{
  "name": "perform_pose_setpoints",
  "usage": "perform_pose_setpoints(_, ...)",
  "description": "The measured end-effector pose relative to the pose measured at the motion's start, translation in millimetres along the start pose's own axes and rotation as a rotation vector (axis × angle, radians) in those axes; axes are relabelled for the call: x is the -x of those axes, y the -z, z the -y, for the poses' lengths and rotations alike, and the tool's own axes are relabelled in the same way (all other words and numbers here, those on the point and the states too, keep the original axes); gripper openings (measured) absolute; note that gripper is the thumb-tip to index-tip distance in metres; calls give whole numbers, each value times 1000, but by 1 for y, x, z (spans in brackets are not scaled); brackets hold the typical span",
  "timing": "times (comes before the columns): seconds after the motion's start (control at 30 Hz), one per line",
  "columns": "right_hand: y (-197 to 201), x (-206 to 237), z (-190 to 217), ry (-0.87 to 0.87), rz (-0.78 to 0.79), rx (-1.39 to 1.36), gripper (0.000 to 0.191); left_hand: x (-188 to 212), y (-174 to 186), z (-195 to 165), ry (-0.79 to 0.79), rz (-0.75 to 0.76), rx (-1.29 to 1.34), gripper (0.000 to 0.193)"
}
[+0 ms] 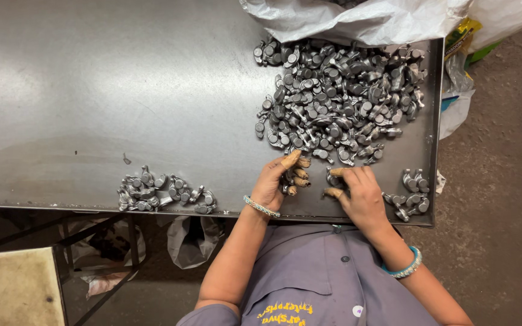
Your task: The person sorts small cast metal parts on a metal table, picking up individual pieces, turning them in their hands, and placing them into separate piles on the tray, occasionally reaching into a paper bag of parts at the top of the table.
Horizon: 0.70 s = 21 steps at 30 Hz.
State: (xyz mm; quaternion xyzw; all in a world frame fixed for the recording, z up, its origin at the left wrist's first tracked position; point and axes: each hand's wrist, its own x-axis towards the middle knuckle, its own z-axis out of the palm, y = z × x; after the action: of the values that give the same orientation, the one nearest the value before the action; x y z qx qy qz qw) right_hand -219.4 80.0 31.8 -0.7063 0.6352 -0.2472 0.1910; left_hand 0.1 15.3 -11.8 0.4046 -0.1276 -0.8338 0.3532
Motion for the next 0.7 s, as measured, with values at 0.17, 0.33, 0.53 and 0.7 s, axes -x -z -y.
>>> perform_pose_setpoints(0.17, -17, 2, -40, -273, -19, -864, 32, -2, 0, 6, 35, 11, -10, 34)
perform_pose_setpoints(0.33, -10, 11, -81, -644, 105, -1758, 30, -4, -2, 17, 58, 40, -28, 36)
perform_pose_setpoints(0.53, -8, 10, -89, -770, 120, -1801, 26, -3, -19, 25, 102, 116, -8, 42)
perform_pose_setpoints(0.7, -6, 8, -71, -720, 85, -1465, 25, -1, -36, 33, 140, 132, 87, 48)
